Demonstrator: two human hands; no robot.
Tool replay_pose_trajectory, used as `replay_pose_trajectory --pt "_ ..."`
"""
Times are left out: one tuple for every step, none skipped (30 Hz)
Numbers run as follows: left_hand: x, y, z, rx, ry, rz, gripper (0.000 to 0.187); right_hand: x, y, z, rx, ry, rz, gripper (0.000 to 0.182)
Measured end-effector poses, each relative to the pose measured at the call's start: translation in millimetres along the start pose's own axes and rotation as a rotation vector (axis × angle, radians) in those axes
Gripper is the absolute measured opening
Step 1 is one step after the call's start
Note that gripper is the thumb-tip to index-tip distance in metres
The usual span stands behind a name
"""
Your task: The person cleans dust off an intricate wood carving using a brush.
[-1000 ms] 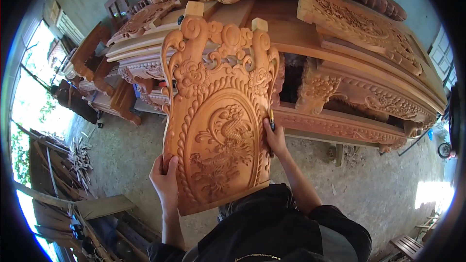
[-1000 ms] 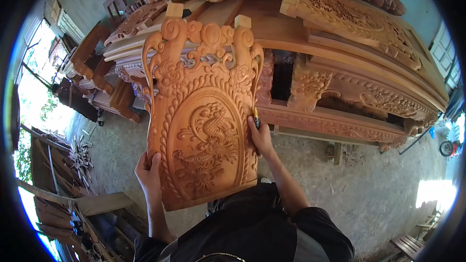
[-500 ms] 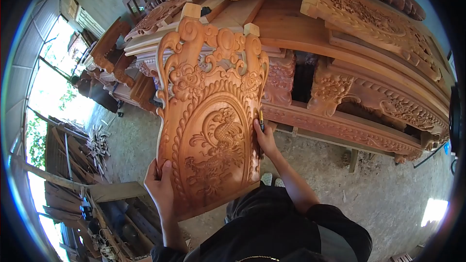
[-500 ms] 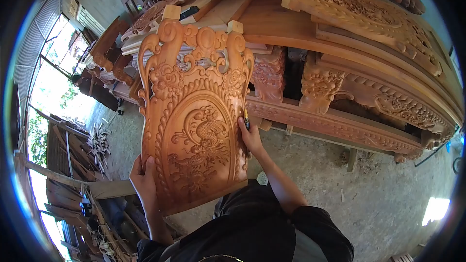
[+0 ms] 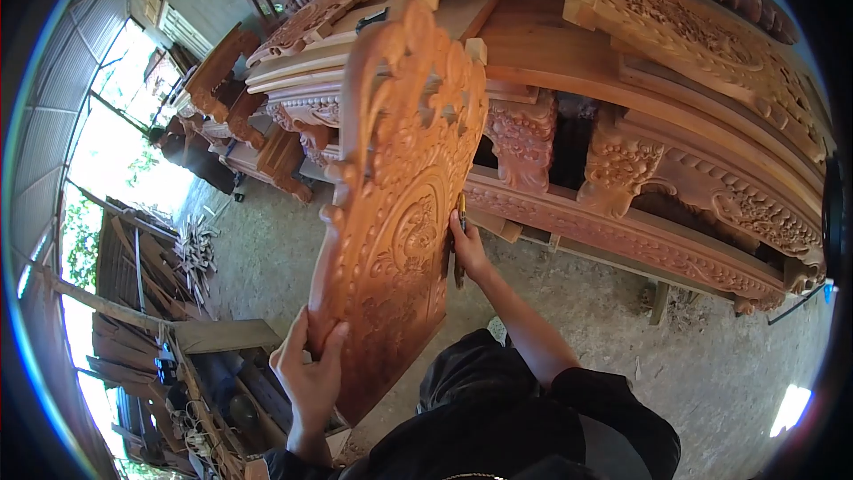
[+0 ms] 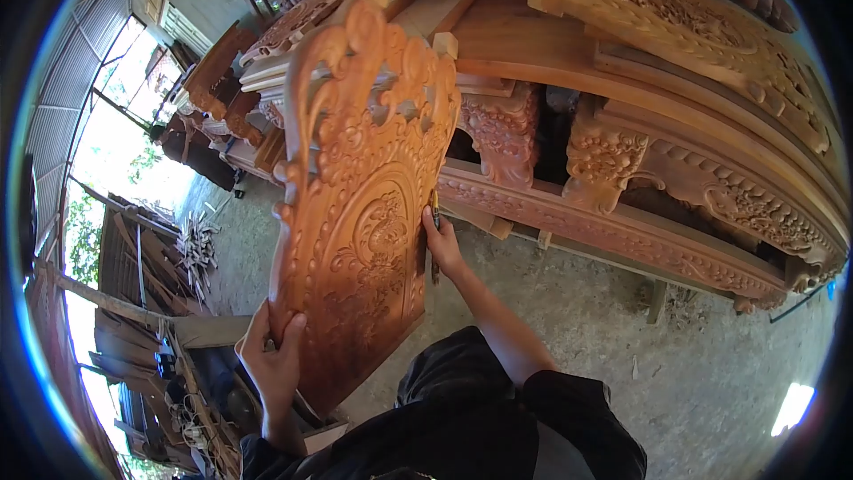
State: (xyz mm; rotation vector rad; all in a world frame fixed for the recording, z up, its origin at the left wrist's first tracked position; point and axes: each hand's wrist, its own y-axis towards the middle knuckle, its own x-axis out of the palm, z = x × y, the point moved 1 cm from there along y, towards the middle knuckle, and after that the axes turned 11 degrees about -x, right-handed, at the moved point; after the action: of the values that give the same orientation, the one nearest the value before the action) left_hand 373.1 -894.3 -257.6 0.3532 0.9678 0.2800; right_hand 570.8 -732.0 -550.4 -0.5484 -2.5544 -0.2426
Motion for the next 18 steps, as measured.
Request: replay_pose_trajectory --pt "-1.0 -3.8 2.4 0.045 0.041 0.000 0.043 0.3 -0.8 -1.2 0.072 -0.063 -0.028 0.048" --pt "-1.6 -6.9 6.1 0.035 0.043 0.003 0.043 4.2 -3.2 -9.5 0.078 -0.066 -0.035 0.048" --pt "-1.6 -8.8 10.9 0.087 0.045 0.009 0.042 8.1 -7.0 -24.5 -0.014 -0.271 0.041 0.048" --pt "-1.5 -10.6 12.8 0.139 0.045 0.015 0.042 11.2 -11.5 -38.0 -0.109 -0.477 0.117 0.047" --pt "-0.1 -12.2 10.4 0.132 0.042 0.016 0.042 12.0 -16.9 -44.6 -0.107 -0.482 0.111 0.047" --pt "2.3 -12.9 6.7 0.161 0.039 0.031 0.043 10.6 -24.2 -51.2 -0.226 -0.490 0.217 0.045" --pt "3.9 -12.7 4.1 0.193 0.034 0.046 0.044 9.5 -32.6 -60.7 -0.349 -0.496 0.325 0.043" --pt "5.5 -13.7 2.7 0.197 0.026 0.050 0.044 8.3 -44.9 -80.0 -0.347 -0.463 0.324 0.038" --pt "8.2 -17.4 0.9 0.200 0.056 0.033 0.044 8.6 -61.9 -105.5 -0.347 -0.431 0.326 0.034" --pt "11.4 -22.1 -1.1 0.201 0.084 0.014 0.045 12.9 -82.4 -132.9 -0.266 -0.434 0.275 0.032" --pt "18.7 -25.9 -6.8 0.235 0.059 0.025 0.046 17.5 -103.0 -155.1 -0.181 -0.439 0.226 0.031" --pt "25.5 -30.5 -8.9 0.235 0.045 0.021 0.046 23.2 -118.9 -166.2 -0.255 -0.408 0.113 0.038" --pt "31.5 -36.3 -10.2 0.230 0.009 0.019 0.046 29.7 -133.2 -173.5 -0.323 -0.379 -0.002 0.047" --pt "36.9 -40.8 -13.2 0.223 -0.026 0.015 0.045 34.1 -145.6 -179.8 -0.323 -0.395 0.002 0.047" --pt "44.2 -42.3 -20.1 0.265 -0.031 0.021 0.049 40.2 -156.2 -184.7 -0.311 -0.411 -0.113 0.060" --pt "49.1 -45.5 -25.4 0.265 -0.050 0.015 0.049 46.0 -163.8 -189.3 -0.300 -0.426 -0.226 0.073" --pt "54.0 -49.1 -29.7 0.239 -0.089 0.000 0.048 49.5 -168.1 -193.9 -0.308 -0.445 -0.221 0.073" --pt "57.9 -50.5 -32.0 0.213 -0.129 -0.014 0.047 53.9 -171.3 -196.9 -0.266 -0.522 -0.275 0.081"
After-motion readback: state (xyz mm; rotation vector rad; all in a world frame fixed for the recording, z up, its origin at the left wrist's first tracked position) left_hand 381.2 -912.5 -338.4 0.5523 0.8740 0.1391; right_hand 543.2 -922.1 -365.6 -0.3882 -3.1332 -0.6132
